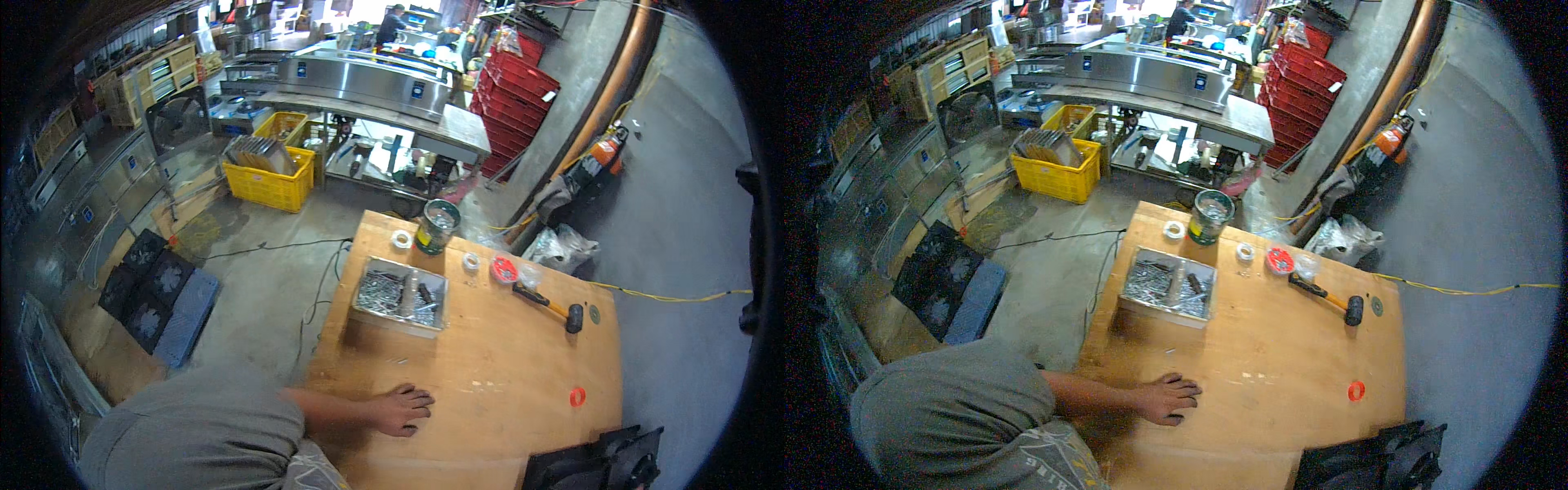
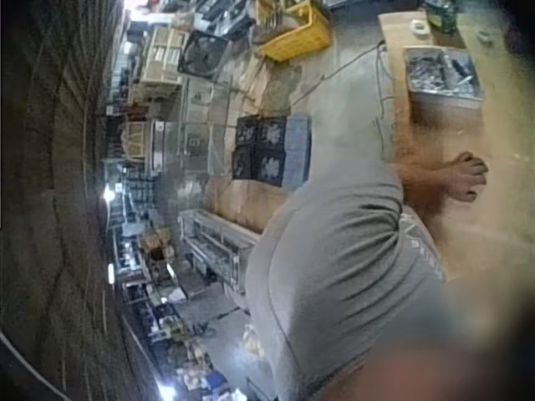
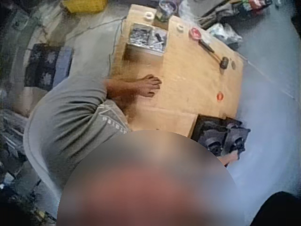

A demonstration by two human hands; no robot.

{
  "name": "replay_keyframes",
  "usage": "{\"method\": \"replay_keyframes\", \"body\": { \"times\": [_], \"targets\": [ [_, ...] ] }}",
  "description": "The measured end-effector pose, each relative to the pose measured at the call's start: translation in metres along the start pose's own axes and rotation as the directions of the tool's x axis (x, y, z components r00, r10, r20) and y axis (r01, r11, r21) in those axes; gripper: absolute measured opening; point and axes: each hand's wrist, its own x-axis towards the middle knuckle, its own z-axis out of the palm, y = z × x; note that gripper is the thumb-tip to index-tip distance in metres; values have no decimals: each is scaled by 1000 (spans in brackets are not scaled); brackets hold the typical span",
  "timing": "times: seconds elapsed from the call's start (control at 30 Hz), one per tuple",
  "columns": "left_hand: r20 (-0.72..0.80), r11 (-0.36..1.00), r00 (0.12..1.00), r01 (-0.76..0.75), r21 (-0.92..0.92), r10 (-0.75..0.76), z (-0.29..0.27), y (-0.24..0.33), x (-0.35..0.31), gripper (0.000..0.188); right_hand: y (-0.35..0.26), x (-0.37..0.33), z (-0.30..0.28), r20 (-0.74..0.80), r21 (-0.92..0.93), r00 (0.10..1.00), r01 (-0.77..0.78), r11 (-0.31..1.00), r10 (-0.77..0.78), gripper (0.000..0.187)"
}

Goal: The person assembles a gas stove burner unit on a wooden workbench. They place a burner grate into a black metal frame, insert a burner head, and tighten a central nut with a wrench. The person then places a second grate on top and secures it with screws.

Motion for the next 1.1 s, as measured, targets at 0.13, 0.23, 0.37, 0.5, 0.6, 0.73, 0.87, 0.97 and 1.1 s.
{"method": "replay_keyframes", "body": {
  "times": [0.13, 0.23, 0.37, 0.5, 0.6, 0.73, 0.87, 0.97, 1.1],
  "targets": [
    [2, 1000, 1000, 5, -23, -5, -4, 2, -2, 48, -11, -32, -20, -133, -267, 963, 192, 944, -234, 35],
    [-9, 999, 1000, -7, -51, 7, -3, 7, -1, 48, -7, -90, -30, -188, -478, 724, 523, 706, -664, 32],
    [-89, 999, 996, 28, -24, -30, 2, -1, -7, 55, -25, -307, 24, -123, -548, 569, 644, 534, -813, 35],
    [-88, 991, 996, 15, -131, -26, -8, -1, -14, 53, -64, -600, 62, 594, -206, 642, 703, 680, -485, 38],
    [-126, 905, 987, 33, -424, -95, -13, -17, -12, 47, -126, -752, 48, 663, 95, 654, 410, 907, -365, 38],
    [-234, 677, 938, 0, -736, -254, -56, -60, -62, 38, -120, -806, 52, 712, 180, 537, 482, 858, -451, 37],
    [-183, 744, 843, 319, -587, -506, -145, -149, -236, 35, -98, -835, 68, 704, 219, 487, 543, 811, -516, 42],
    [-99, 364, 404, 656, -661, -909, -111, -277, -423, 37, -148, -855, 104, 610, 246, 387, 736, 630, -691, 43],
    [-39, -187, -210, 929, -320, -977, -202, -278, -649, 41, -186, -886, 171, 349, 148, 276, 927, 344, -895, 45]
  ]
}}
